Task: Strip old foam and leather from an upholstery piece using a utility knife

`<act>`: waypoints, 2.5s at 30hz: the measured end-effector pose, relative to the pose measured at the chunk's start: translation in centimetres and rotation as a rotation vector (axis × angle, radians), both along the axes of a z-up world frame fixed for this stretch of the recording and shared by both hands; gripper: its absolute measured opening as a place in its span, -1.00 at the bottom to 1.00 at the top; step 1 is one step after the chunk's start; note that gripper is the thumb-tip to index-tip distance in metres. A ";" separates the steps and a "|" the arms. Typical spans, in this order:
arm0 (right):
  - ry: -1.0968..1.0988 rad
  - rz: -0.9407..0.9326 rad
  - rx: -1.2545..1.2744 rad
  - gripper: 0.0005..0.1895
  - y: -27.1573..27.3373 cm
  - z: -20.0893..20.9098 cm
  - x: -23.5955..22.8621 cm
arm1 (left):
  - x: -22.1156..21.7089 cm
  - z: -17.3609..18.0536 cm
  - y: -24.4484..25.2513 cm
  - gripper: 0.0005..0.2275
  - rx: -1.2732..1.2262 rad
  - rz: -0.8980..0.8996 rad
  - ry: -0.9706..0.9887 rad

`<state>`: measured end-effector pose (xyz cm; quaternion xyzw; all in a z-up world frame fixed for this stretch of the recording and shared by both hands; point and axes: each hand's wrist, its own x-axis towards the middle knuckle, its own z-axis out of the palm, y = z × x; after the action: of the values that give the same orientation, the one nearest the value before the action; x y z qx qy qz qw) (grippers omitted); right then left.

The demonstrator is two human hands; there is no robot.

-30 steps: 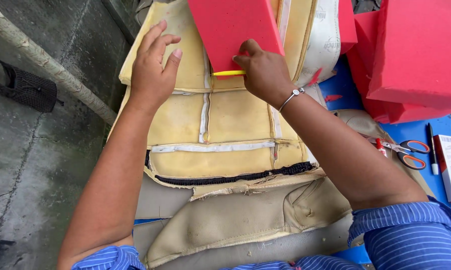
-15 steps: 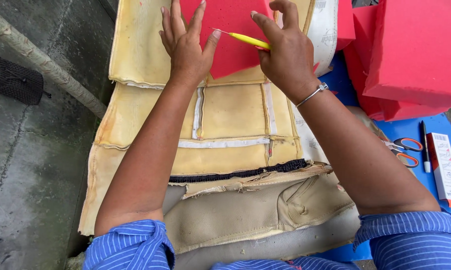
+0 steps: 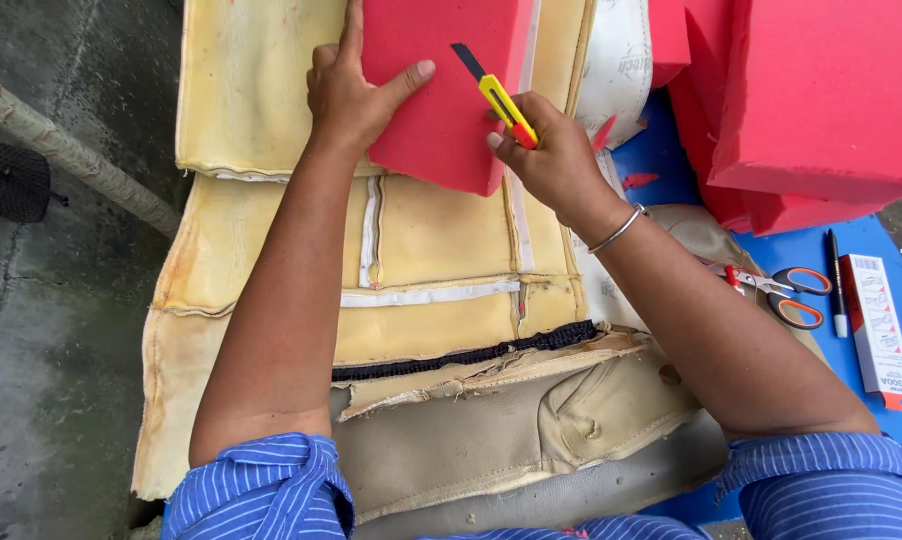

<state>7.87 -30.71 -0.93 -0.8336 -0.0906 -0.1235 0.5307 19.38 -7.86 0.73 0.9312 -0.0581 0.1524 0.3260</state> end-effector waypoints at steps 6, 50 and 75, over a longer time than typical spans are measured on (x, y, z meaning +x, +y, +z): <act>-0.084 -0.145 -0.171 -0.53 -2.6 -1.9 -0.2 | -1.2 -3.2 0.6 0.00 -0.118 -0.328 -0.115; 0.104 0.637 -0.719 -0.65 1.3 -3.9 -14.1 | -35.5 -8.4 2.6 0.01 -1.594 -0.098 1.374; 0.433 0.698 -0.386 -0.80 1.1 -4.9 -14.1 | -33.8 -7.2 10.6 -0.41 -1.038 0.139 0.724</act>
<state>-6.22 -29.57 -5.81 -0.8435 -0.2744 0.2590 0.3823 -14.39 2.76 -6.44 0.6459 0.1978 -0.1429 0.7234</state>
